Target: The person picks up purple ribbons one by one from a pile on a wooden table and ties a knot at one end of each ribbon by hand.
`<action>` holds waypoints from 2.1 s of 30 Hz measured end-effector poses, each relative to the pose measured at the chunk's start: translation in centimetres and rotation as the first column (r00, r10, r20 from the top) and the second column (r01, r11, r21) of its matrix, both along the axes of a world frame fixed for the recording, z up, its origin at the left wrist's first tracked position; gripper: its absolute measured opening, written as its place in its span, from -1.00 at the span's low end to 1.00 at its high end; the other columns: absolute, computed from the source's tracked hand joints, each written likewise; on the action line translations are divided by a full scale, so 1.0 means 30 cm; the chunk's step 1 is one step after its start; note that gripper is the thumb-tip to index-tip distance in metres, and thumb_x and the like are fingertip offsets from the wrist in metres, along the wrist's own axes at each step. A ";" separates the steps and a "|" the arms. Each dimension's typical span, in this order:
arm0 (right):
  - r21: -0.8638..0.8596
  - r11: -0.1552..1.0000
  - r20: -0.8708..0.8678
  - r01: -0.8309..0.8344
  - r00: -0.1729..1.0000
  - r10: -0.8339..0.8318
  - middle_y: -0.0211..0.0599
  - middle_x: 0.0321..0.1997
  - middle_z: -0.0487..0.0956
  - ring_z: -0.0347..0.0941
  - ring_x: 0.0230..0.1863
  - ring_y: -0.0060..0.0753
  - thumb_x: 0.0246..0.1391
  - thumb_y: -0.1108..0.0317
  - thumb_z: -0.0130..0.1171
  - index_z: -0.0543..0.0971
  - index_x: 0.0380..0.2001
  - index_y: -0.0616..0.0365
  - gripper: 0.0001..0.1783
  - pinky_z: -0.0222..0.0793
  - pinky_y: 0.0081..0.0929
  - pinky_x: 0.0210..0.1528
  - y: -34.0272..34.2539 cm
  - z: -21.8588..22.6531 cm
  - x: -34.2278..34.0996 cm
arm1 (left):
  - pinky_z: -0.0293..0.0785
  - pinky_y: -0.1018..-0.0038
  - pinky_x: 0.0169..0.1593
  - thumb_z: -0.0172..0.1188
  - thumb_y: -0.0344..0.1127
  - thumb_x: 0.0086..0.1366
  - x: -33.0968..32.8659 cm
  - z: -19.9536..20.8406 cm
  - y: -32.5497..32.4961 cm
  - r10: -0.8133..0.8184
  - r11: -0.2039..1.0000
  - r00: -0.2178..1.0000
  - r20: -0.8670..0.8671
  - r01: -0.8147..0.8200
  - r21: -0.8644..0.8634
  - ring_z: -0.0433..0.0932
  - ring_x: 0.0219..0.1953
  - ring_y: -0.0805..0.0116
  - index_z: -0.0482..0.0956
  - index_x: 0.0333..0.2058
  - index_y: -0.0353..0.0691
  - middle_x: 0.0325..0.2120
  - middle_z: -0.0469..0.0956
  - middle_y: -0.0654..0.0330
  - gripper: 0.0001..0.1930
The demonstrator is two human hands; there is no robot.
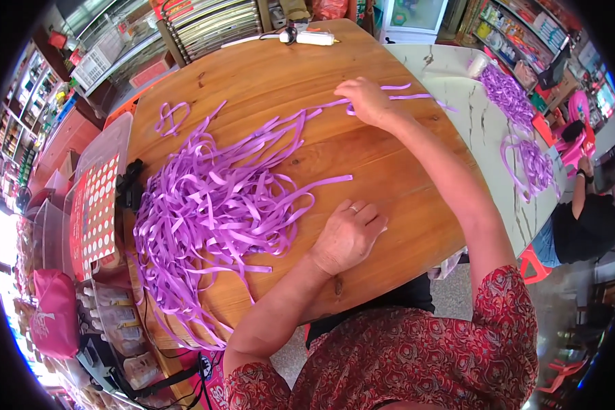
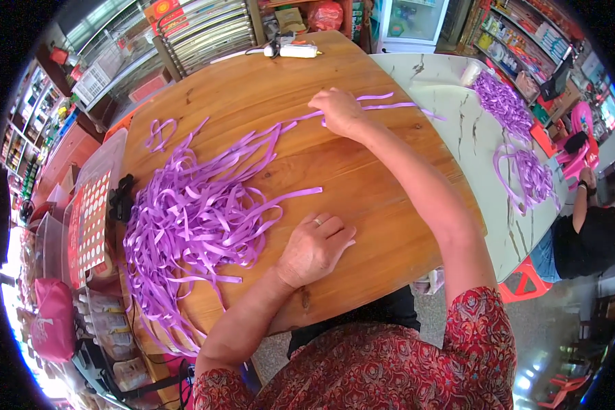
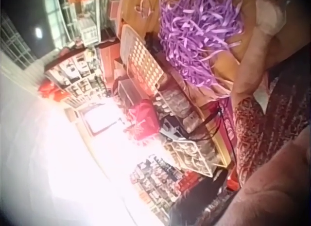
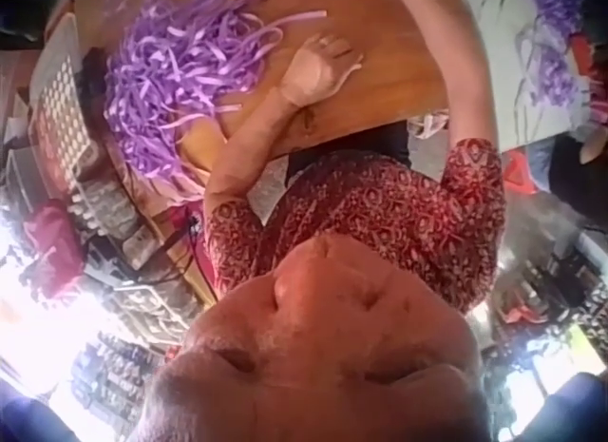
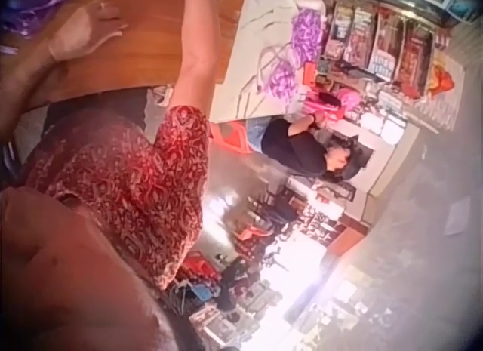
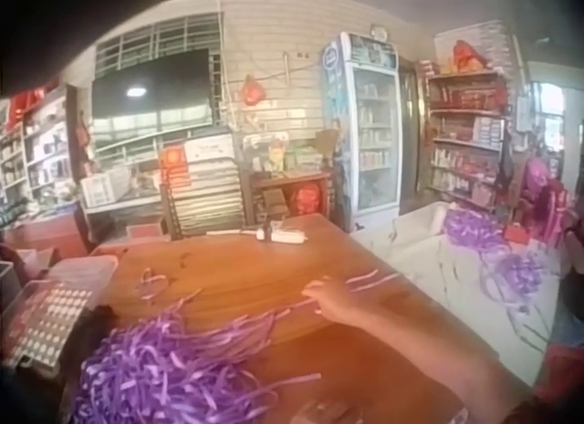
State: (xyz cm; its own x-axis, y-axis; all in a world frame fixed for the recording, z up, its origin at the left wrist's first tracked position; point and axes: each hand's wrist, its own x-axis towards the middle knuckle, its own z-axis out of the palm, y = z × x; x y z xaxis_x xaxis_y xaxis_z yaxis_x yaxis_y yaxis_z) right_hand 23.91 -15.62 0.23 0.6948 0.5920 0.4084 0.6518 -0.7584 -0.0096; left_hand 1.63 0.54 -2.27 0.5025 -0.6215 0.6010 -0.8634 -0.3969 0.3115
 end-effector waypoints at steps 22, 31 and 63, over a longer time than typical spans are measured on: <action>0.933 0.359 -0.145 0.023 0.937 0.318 -0.28 -0.11 0.57 0.50 -0.25 -0.57 0.18 0.46 0.03 0.51 -0.22 0.24 -0.86 0.36 -0.68 -0.29 -0.136 0.133 -0.261 | 0.26 0.17 0.11 0.23 -0.29 0.07 0.327 0.043 -0.008 0.371 0.917 0.919 0.133 -0.386 0.106 0.31 0.13 0.02 0.35 0.03 -0.38 0.04 0.37 -0.04 -0.46; 0.911 0.292 -0.370 0.290 0.888 0.273 -0.37 -0.35 0.60 0.44 -0.40 -0.69 0.16 0.39 0.09 0.52 -0.19 0.22 -0.82 0.31 -0.76 -0.42 -0.267 -0.003 -0.284 | 0.00 -0.08 0.23 -0.06 0.19 0.23 0.525 -0.010 -0.044 0.497 0.769 0.860 0.117 -0.499 0.399 0.18 0.24 0.07 0.30 0.14 -0.18 0.16 0.28 0.05 -0.34; 0.883 0.465 -0.212 -0.058 0.835 0.508 -0.33 -0.28 0.58 0.51 -0.23 -0.59 0.07 0.60 0.13 0.45 -0.02 0.26 -0.63 0.42 -0.66 -0.20 -0.154 0.145 -0.502 | 0.41 0.53 -0.15 0.18 -0.18 0.27 0.053 0.196 -0.095 -0.460 0.625 0.377 -0.804 -0.505 -0.595 0.47 -0.26 0.57 0.55 -0.14 -0.27 -0.26 0.54 0.35 -0.70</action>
